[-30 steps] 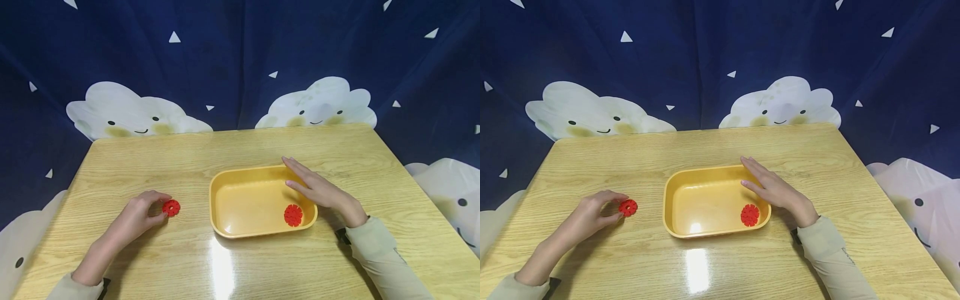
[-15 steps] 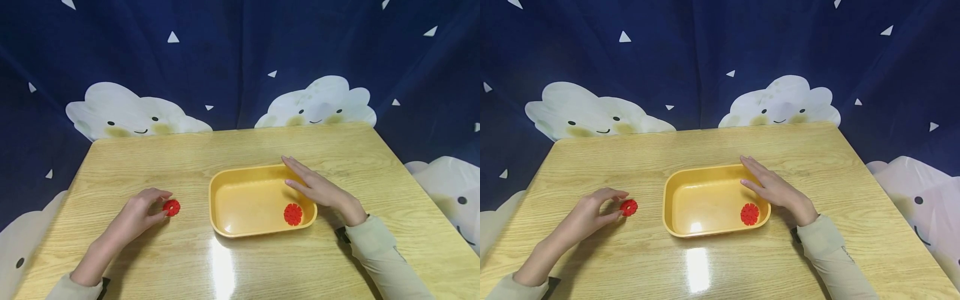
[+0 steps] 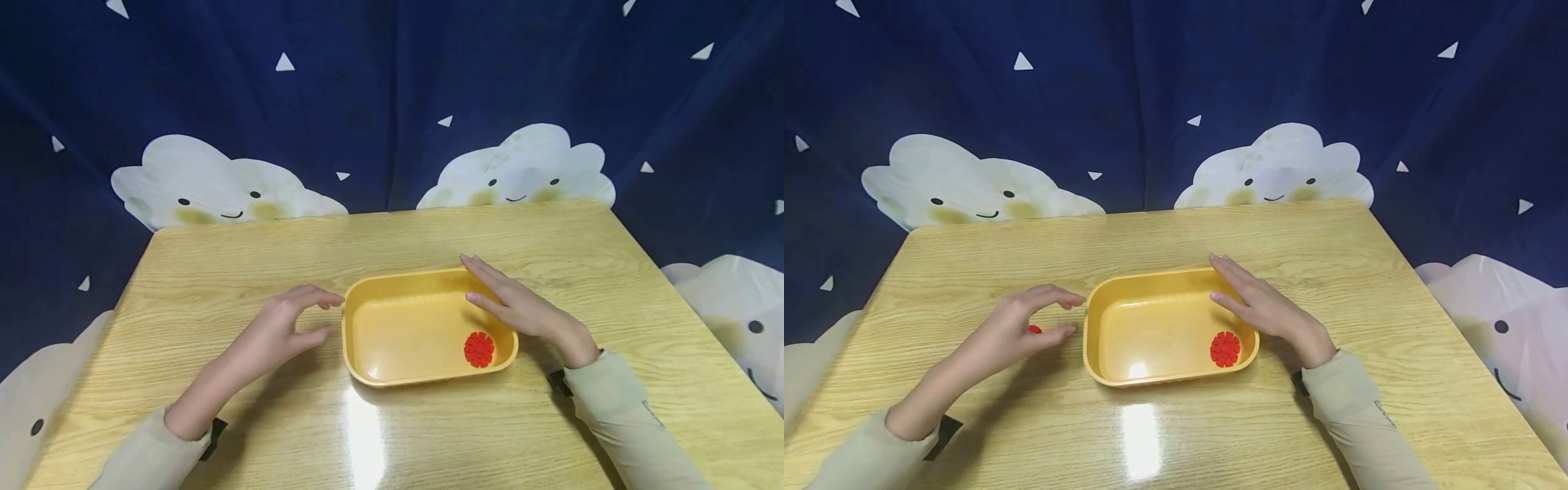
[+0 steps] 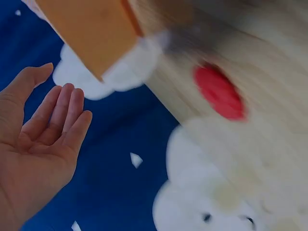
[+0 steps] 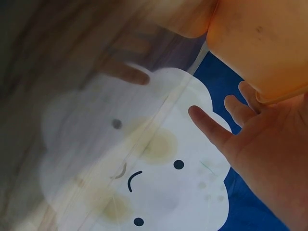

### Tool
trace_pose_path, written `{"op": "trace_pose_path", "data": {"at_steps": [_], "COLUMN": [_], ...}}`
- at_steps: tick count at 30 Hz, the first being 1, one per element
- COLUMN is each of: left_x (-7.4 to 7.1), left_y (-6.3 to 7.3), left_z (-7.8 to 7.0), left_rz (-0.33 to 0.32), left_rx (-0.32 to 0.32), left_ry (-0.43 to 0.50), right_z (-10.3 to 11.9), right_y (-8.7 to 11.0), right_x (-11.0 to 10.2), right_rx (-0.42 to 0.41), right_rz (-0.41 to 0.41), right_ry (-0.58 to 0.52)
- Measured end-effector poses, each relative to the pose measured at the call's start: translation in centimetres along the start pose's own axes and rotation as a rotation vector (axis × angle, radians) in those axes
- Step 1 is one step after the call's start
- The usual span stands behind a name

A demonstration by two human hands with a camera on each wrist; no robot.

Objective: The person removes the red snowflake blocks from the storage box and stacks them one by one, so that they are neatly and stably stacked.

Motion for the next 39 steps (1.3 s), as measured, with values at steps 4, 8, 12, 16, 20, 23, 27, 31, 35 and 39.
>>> {"op": "trace_pose_path", "data": {"at_steps": [4,8,12,16,20,23,27,31,35,39], "left_x": [1.2,2.5,4.4,6.7,8.8,10.2,11.7,12.8,13.7,14.2], "left_y": [-2.4,-4.7,-6.7,-8.2,-9.3,-9.9,-10.6,-11.2,-11.6,-11.7], "left_z": [-1.8,-3.2,-4.0,-4.7,-5.7,-6.5,-7.5,-8.1,-8.6,-9.0], "left_rz": [0.065,0.159,0.227,0.285,0.348,0.379,0.389,0.374,0.378,0.389], "left_rx": [0.086,0.134,0.189,0.244,0.289,0.298,0.281,0.278,0.290,0.295], "left_ry": [0.037,0.033,0.031,0.058,0.082,0.072,0.057,0.055,0.018,-0.032], "right_z": [-0.2,-0.2,-0.1,-0.1,0.0,0.0,0.0,-0.1,-0.1,-0.2], "right_y": [0.0,0.0,0.0,0.0,0.0,0.0,0.0,0.0,0.0,0.0], "right_x": [0.0,0.0,0.0,0.0,0.0,0.0,-0.1,0.0,0.0,-0.1], "right_rx": [-0.004,-0.007,-0.004,-0.005,-0.007,-0.011,-0.013,-0.009,-0.018,-0.033], "right_rz": [-0.004,-0.004,0.003,0.009,0.007,0.003,0.003,0.003,0.003,0.003], "right_ry": [-0.005,-0.005,0.001,0.002,0.009,0.012,0.008,0.006,0.011,0.013]}}
Point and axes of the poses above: each hand's wrist, its own y-axis away from the middle knuckle, its own x-axis out of the palm, z = x × y, the point moved 1 cm from there along -y, towards the middle knuckle, and after that the axes turned 13 degrees about -y, right-handed, at the moved point
